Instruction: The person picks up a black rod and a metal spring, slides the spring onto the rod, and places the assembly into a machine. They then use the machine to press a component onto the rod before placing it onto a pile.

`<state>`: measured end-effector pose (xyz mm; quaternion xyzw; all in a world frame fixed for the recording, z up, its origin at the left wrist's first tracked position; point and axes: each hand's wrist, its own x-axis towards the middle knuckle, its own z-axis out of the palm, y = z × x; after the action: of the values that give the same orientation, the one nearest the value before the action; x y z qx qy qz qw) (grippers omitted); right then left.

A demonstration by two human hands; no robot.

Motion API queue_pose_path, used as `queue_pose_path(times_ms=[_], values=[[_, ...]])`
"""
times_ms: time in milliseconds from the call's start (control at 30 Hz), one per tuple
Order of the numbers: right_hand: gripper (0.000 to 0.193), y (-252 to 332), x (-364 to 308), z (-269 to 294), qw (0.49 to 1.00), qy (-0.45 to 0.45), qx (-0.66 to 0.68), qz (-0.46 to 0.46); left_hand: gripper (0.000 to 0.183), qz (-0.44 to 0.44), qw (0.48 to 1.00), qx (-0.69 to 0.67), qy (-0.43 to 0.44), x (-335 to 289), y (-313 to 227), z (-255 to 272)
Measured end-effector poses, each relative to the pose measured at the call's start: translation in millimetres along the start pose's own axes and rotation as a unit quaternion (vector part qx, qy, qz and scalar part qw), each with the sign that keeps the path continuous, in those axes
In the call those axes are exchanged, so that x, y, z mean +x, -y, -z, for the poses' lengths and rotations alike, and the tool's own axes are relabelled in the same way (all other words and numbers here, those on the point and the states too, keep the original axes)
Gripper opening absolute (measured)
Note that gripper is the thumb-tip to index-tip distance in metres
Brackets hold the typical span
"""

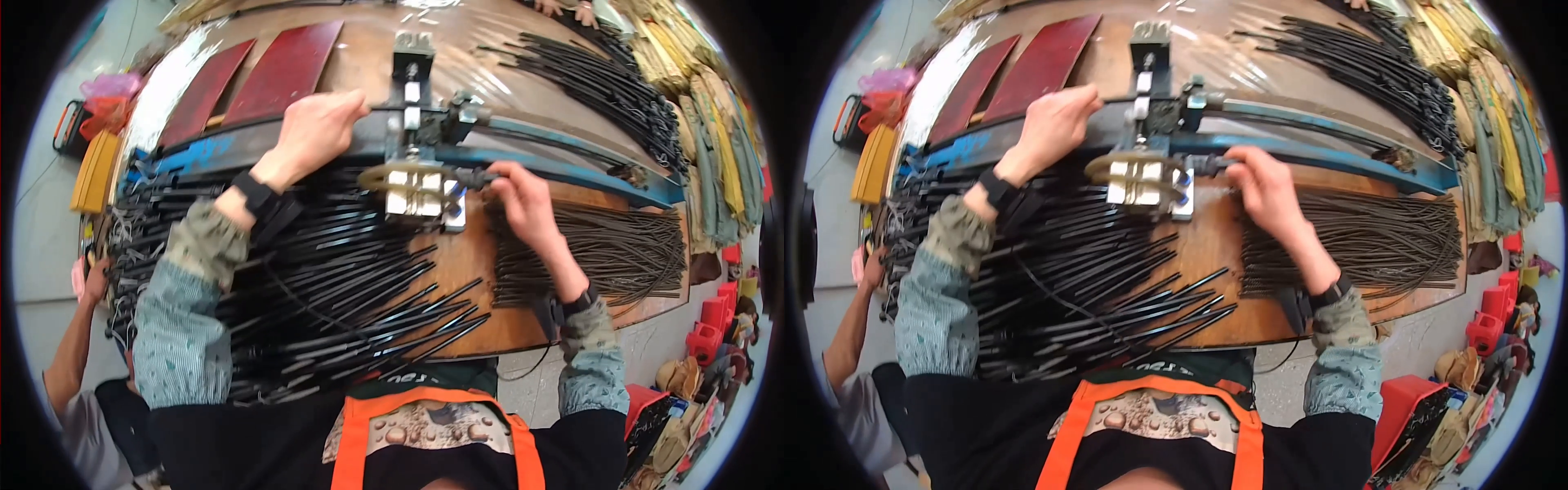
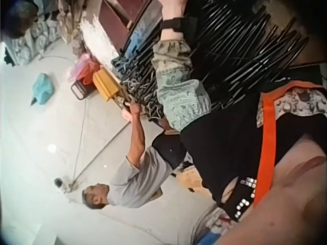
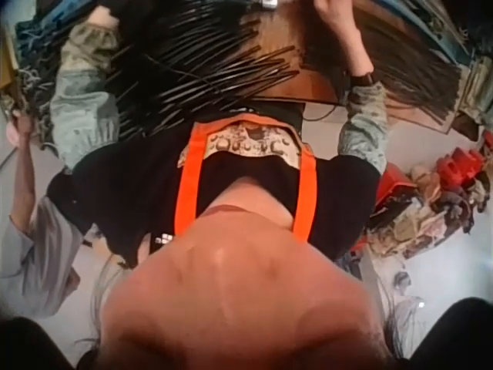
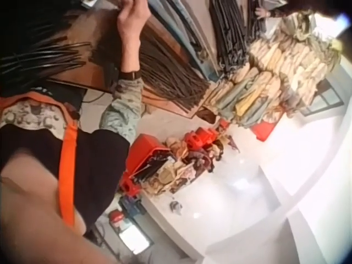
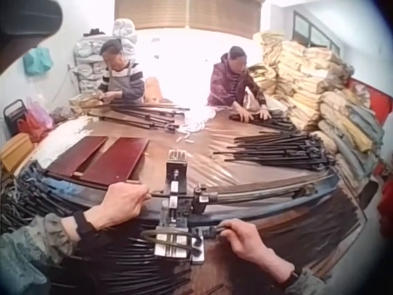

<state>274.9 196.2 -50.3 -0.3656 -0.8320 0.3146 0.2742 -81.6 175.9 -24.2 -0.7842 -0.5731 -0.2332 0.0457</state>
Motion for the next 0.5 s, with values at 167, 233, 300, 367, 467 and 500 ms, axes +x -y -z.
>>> queue_pose_path(times_ms=[167, 233, 300, 367, 467, 500], values=[[0.025, -22, -21, -7, 0.984, 0.006, -0.169, 0.054, 0.012, -0.118, 0.988, 0.097, -0.032, 22, 11, 5], [0.023, -27, -23, -7, 0.959, 0.009, -0.259, 0.116, 0.012, -0.137, 0.981, 0.125, -0.060, 16, 60, 19], [0.022, -19, -26, -11, 0.966, -0.009, -0.230, 0.114, 0.011, -0.202, 0.962, 0.150, -0.103, -2, 103, 37], [0.022, -16, -23, -16, 0.971, -0.016, -0.209, 0.115, 0.012, -0.174, 0.958, 0.197, -0.117, -16, 108, 53], [0.020, -21, -22, -11, 0.987, 0.009, -0.157, -0.027, 0.014, -0.112, 0.944, 0.273, -0.149, -53, 86, 76], [0.020, -26, -20, -6, 0.987, 0.009, -0.155, -0.027, 0.015, -0.028, 0.968, 0.248, -0.011, -66, 71, 82]])
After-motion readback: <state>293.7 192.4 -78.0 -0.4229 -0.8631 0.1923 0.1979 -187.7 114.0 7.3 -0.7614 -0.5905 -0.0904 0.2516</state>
